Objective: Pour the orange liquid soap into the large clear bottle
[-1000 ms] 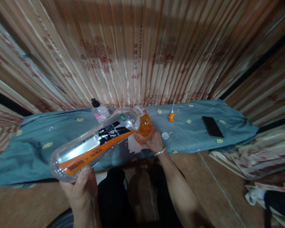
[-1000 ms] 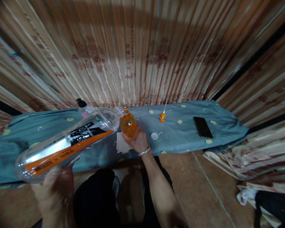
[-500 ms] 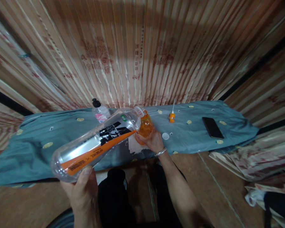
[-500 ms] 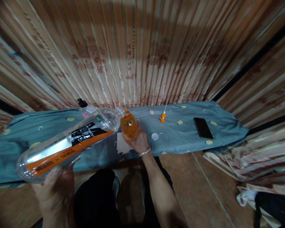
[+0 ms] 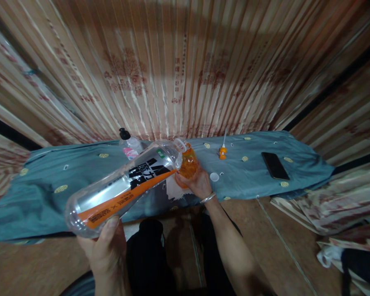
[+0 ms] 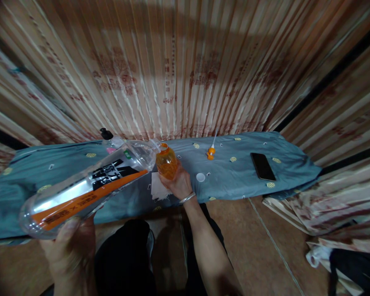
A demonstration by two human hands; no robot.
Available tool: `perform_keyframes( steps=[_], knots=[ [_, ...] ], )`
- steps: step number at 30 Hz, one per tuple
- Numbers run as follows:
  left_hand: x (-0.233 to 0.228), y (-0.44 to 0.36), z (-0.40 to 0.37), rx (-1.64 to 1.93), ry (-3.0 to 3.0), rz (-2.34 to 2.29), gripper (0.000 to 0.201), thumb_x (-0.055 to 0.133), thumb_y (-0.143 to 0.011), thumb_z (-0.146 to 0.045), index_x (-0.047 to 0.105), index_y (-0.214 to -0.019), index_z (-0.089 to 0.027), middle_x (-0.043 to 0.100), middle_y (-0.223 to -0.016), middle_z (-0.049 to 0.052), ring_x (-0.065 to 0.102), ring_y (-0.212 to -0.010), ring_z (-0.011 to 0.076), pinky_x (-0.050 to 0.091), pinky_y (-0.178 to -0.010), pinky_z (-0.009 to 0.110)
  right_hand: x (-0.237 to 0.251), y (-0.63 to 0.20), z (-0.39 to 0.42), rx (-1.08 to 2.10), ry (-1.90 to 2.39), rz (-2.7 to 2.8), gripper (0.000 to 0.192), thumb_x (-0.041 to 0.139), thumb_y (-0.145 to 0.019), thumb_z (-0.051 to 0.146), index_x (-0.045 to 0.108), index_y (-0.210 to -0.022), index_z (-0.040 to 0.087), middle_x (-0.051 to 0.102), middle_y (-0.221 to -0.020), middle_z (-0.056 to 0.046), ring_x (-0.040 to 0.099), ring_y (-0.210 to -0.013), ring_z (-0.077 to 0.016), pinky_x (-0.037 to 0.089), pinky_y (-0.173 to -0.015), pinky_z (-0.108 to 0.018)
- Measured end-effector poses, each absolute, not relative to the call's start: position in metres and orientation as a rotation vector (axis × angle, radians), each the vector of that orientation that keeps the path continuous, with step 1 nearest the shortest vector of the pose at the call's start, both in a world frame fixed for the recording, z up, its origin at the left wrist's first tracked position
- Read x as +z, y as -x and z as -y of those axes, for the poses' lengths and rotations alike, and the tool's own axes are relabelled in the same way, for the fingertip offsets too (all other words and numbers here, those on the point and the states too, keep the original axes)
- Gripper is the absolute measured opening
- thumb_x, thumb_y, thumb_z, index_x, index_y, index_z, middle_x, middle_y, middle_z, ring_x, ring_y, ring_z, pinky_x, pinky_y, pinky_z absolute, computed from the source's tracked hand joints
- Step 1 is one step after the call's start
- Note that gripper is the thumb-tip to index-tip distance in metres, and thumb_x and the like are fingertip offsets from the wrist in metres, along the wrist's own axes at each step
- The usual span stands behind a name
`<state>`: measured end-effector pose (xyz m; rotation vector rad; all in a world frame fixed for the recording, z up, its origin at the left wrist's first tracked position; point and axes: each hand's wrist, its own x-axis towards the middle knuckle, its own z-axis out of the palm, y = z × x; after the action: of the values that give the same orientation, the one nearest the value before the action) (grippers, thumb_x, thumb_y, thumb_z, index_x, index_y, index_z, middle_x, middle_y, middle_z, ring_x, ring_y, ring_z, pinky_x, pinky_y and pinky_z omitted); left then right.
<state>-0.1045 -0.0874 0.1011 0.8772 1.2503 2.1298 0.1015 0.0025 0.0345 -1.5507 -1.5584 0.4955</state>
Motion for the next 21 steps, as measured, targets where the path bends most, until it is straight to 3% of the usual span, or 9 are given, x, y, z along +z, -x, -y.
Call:
perform_keyframes(
  steps=[7, 13, 21],
  knots=[
    [0.1014, 0.1057, 0.0882, 2.127, -0.896, -1.248, 0.045, 0.091, -0.046, -0.036, 0.076, -0.087, -0.028, 0.073, -0.118, 0.007, 0.062, -0.123, 0.0428, 0.049, -0.103, 0.066, 0.0377, -0.0999, -0.002, 0.513, 1.523, 1.536, 0.059, 0.085, -0.074, 0.03, 0.059, -0.126, 0.022, 0.079, -0.111, -0.008, 0.077, -0.099, -0.0263, 0.062, -0.086, -0.037],
    [0.1022, 0.106, 0.0869, 2.11, -0.908, -1.293, 0.055, 0.09, -0.046, -0.038, 0.076, -0.1, -0.032, 0.074, -0.119, 0.004, 0.063, -0.122, 0.0408, 0.05, -0.103, 0.064, 0.0376, -0.0981, -0.0018, 0.476, 1.519, 1.542, 0.057, 0.084, -0.075, 0.032, 0.059, -0.126, 0.024, 0.079, -0.111, -0.007, 0.077, -0.1, -0.0259, 0.062, -0.086, -0.036],
    [0.0979, 0.1083, 0.0889, 2.097, -0.908, -1.314, 0.049, 0.088, -0.049, -0.038, 0.076, -0.096, -0.029, 0.074, -0.115, 0.004, 0.064, -0.12, 0.0401, 0.049, -0.104, 0.063, 0.0365, -0.0931, -0.001, 0.464, 1.587, 1.502, 0.058, 0.085, -0.074, 0.034, 0.059, -0.125, 0.024, 0.079, -0.109, -0.007, 0.078, -0.097, -0.028, 0.063, -0.084, -0.037]
  ],
)
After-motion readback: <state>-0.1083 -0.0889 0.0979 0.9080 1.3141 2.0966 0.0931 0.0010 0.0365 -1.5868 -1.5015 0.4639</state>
